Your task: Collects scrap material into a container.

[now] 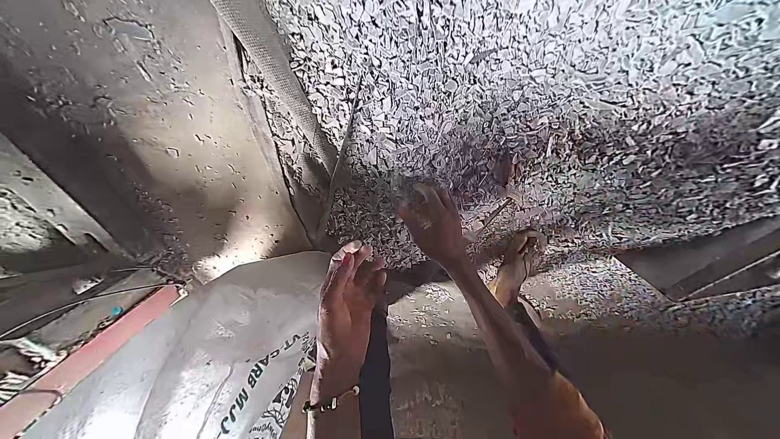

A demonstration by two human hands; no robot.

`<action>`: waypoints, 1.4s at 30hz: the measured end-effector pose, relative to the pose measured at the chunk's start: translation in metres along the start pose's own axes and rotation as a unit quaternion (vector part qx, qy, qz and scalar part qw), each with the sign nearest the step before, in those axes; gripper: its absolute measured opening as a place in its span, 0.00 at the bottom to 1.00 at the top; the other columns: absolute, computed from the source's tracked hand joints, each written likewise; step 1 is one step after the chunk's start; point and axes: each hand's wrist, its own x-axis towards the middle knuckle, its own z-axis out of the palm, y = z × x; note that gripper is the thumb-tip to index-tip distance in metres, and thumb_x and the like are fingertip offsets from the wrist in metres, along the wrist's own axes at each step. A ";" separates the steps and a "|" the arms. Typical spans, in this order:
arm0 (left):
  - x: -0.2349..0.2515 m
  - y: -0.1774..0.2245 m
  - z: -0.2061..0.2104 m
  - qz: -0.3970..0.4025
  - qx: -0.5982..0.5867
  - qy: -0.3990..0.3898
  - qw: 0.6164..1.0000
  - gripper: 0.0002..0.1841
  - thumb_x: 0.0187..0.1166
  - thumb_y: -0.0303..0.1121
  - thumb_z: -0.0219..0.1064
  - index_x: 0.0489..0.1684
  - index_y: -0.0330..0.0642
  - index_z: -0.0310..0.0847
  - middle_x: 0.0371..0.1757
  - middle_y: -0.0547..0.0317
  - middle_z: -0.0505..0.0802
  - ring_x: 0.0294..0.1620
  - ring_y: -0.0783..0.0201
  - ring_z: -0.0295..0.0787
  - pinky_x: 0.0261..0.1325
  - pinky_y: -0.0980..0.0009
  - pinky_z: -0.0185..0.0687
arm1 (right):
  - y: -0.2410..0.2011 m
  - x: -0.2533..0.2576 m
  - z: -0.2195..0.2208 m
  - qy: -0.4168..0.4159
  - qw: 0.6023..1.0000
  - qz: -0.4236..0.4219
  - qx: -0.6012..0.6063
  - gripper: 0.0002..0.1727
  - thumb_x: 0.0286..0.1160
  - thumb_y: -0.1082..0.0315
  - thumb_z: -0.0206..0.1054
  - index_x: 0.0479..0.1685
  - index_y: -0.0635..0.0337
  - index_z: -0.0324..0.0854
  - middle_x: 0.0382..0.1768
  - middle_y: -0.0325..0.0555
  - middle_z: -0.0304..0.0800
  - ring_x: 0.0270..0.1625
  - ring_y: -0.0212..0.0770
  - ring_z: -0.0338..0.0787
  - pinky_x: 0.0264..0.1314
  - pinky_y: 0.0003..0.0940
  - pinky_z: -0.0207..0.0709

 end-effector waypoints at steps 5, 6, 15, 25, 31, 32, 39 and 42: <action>-0.003 -0.003 0.001 -0.016 0.006 0.012 1.000 0.16 0.94 0.36 0.43 0.61 0.48 0.78 0.53 0.62 0.96 0.49 0.64 0.96 0.47 0.68 0.93 | 0.053 -0.068 -0.001 0.220 0.904 0.318 0.181 0.25 0.76 0.78 0.65 0.69 0.84 0.68 0.62 0.75 0.79 0.61 0.55 0.83 0.66 0.44 0.78; -0.003 -0.001 0.000 -0.018 0.013 0.012 1.000 0.16 0.94 0.36 0.43 0.61 0.48 0.78 0.54 0.62 0.96 0.49 0.64 0.96 0.47 0.68 0.93 | 0.061 -0.073 0.007 0.196 0.867 0.392 0.238 0.20 0.81 0.78 0.61 0.68 0.82 0.70 0.60 0.73 0.80 0.58 0.52 0.82 0.63 0.43 0.76; -0.011 0.013 -0.011 0.020 0.016 0.017 1.000 0.15 0.94 0.36 0.43 0.63 0.48 0.75 0.56 0.61 0.94 0.51 0.64 0.95 0.50 0.68 0.92 | 0.114 -0.079 0.045 0.007 0.891 0.367 0.266 0.28 0.64 0.82 0.73 0.67 0.77 0.74 0.60 0.66 0.84 0.59 0.49 0.87 0.61 0.42 0.83; -0.020 0.018 -0.025 0.050 0.001 0.022 0.999 0.17 0.90 0.30 0.42 0.61 0.47 0.78 0.58 0.58 0.92 0.56 0.61 0.93 0.55 0.65 0.91 | 0.096 -0.084 0.018 0.098 0.893 0.280 0.338 0.38 0.36 0.92 0.67 0.62 0.74 0.71 0.45 0.53 0.82 0.41 0.35 0.85 0.41 0.31 0.83; -0.026 0.022 -0.028 0.061 0.014 0.000 0.998 0.18 0.88 0.28 0.40 0.60 0.49 0.77 0.58 0.62 0.91 0.56 0.63 0.93 0.55 0.66 0.90 | 0.073 -0.054 -0.019 0.047 0.812 0.326 0.482 0.19 0.51 0.93 0.53 0.26 0.54 0.64 0.17 0.33 0.70 0.17 0.24 0.69 0.22 0.19 0.70; -0.026 0.023 -0.029 0.067 0.011 -0.007 0.998 0.19 0.86 0.27 0.39 0.60 0.49 0.77 0.59 0.63 0.91 0.57 0.63 0.92 0.56 0.65 0.90 | 0.076 -0.050 -0.020 0.040 0.801 0.322 0.502 0.19 0.53 0.92 0.52 0.24 0.52 0.65 0.16 0.31 0.70 0.17 0.24 0.70 0.23 0.20 0.71; -0.032 0.027 -0.019 0.078 0.029 -0.006 0.997 0.18 0.86 0.28 0.42 0.58 0.47 0.80 0.56 0.59 0.91 0.55 0.61 0.92 0.54 0.65 0.90 | 0.087 -0.044 -0.015 -0.029 0.794 0.277 0.541 0.26 0.40 0.95 0.60 0.40 0.59 0.72 0.30 0.37 0.87 0.32 0.29 0.87 0.38 0.27 0.86; -0.033 0.026 -0.017 0.084 0.069 -0.011 0.994 0.20 0.84 0.26 0.42 0.60 0.48 0.80 0.57 0.59 0.92 0.56 0.61 0.92 0.57 0.64 0.89 | 0.082 -0.054 -0.022 -0.048 0.791 0.275 0.545 0.26 0.38 0.94 0.58 0.38 0.58 0.71 0.28 0.36 0.85 0.29 0.28 0.86 0.34 0.26 0.85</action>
